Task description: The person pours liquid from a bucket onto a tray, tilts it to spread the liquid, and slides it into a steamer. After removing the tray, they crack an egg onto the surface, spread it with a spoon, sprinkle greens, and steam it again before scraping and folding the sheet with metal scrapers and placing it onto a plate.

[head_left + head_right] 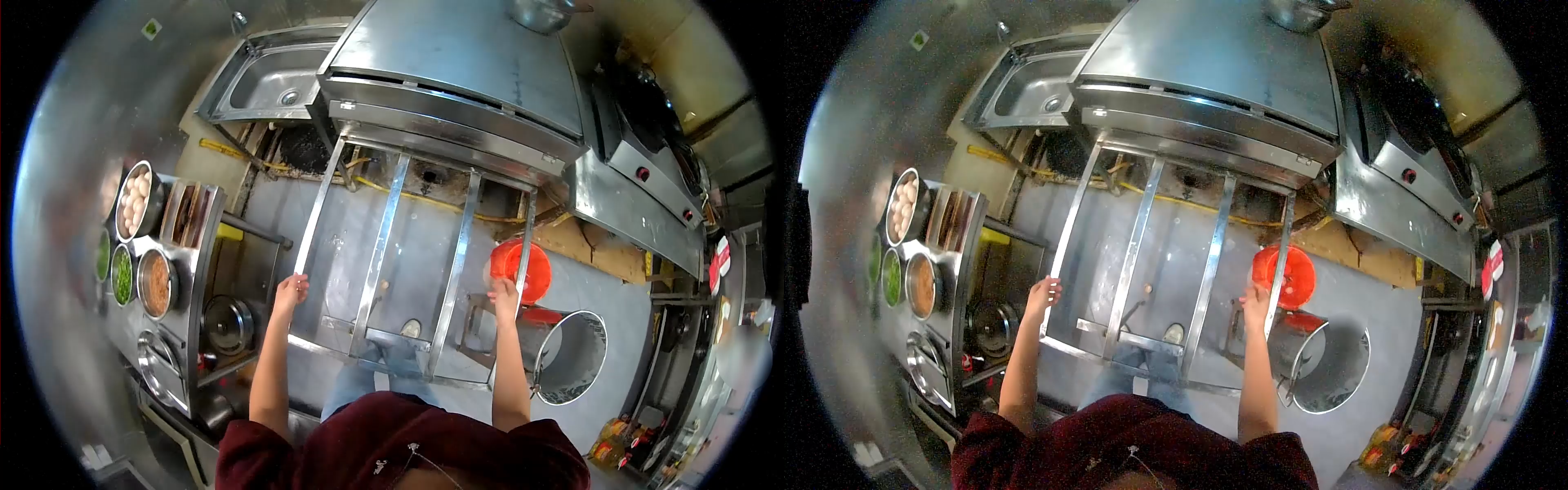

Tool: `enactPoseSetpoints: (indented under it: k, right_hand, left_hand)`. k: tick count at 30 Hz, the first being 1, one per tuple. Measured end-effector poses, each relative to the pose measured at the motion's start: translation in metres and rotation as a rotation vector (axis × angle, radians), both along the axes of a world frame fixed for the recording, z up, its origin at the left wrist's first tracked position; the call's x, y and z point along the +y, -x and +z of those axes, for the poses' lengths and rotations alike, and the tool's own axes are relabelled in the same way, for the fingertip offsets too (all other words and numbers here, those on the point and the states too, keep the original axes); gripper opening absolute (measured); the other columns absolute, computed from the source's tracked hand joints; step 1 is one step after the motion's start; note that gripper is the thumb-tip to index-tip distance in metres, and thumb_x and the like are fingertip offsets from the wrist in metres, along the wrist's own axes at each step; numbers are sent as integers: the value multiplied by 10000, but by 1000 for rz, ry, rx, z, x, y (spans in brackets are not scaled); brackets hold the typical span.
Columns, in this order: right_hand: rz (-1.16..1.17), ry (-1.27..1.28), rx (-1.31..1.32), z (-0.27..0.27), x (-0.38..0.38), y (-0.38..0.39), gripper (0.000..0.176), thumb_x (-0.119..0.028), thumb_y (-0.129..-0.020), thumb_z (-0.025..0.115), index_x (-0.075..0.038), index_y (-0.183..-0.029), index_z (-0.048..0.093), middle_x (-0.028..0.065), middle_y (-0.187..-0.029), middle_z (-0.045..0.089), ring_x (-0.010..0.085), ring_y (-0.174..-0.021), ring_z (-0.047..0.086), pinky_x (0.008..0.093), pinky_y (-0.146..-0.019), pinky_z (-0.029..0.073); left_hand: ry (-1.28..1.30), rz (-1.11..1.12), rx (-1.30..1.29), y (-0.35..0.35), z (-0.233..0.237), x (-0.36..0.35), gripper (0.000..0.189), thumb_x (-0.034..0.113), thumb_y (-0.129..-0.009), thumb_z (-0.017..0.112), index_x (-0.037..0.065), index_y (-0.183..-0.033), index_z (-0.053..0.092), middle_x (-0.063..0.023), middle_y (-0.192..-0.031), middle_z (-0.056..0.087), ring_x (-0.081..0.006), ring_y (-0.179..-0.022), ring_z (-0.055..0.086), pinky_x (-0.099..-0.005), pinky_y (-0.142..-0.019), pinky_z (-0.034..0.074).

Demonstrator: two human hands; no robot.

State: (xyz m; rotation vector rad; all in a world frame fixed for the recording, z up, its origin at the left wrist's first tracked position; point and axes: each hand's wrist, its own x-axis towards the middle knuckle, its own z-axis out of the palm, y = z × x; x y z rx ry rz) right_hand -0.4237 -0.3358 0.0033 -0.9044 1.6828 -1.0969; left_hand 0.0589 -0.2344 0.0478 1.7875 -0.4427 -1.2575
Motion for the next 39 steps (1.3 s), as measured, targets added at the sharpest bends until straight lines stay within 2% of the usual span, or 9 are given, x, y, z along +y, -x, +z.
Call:
enactPoseSetpoints:
  k: [7,16,19,23,29,30,32,36,39]
  right_hand:
    - [177,0,46,17,-21,-33,150,-153,-821,500,-44,-918,535,25,-850,521,116,-619,501,231,-542,405]
    - [541,-81,76,35,-16,-133,192,-214,-840,484,-45,-907,544,27,-752,549,92,-573,488,205,-491,386]
    - [671,-104,74,22,-14,-203,191,-228,-834,495,-47,-866,549,21,-718,547,82,-579,488,193,-483,377]
    - [898,-108,26,9,14,-324,213,-245,-830,525,-36,-851,558,20,-695,542,77,-596,494,192,-500,387]
    - [1212,-100,-319,49,116,-500,249,-223,-827,528,1,-932,556,27,-779,565,88,-678,509,233,-582,424]
    - [1229,-66,-237,61,132,-519,242,-230,-820,535,-7,-909,560,23,-745,570,96,-654,516,251,-570,432]
    - [1391,-111,-151,55,152,-544,250,-237,-823,521,-18,-936,558,45,-792,599,133,-715,558,275,-639,459]
    - [1437,45,-65,55,188,-565,236,-257,-787,542,-28,-828,580,66,-729,607,143,-665,557,288,-605,449]
    - [1645,-64,-69,49,196,-565,328,-340,-767,570,-19,-831,582,96,-731,606,171,-671,562,309,-602,444]
  left_hand:
    - [55,19,-64,-7,13,51,303,294,-861,430,26,-889,568,-1,-669,507,-77,-574,466,-205,-508,372]
    - [209,514,-394,-115,39,166,248,216,-851,469,22,-986,545,-11,-757,540,-79,-658,487,-217,-584,419]
    - [14,733,-508,-158,49,214,297,248,-828,503,11,-1005,529,-50,-755,559,-125,-692,520,-261,-615,434]
    - [-422,661,-1290,-220,47,223,444,262,-777,539,2,-1104,390,-191,-1031,455,-354,-807,552,-424,-689,450]
    - [-844,216,-864,-305,18,241,383,202,-755,506,-96,-993,470,-239,-1055,508,-310,-925,564,-395,-697,486]
    - [-969,27,-1074,-318,-19,253,356,261,-761,499,-43,-944,536,-247,-1057,514,-305,-926,569,-395,-714,482]
    - [-800,118,-855,-323,-2,264,389,354,-743,487,24,-905,613,-193,-889,598,-324,-860,583,-430,-685,466]
    - [-585,121,-842,-280,-5,287,577,474,-740,446,-86,-766,588,-284,-744,560,-409,-764,558,-470,-691,406]
    - [-177,133,-654,-179,20,270,307,237,-795,471,-56,-703,478,-134,-620,495,-198,-591,446,-353,-579,388]
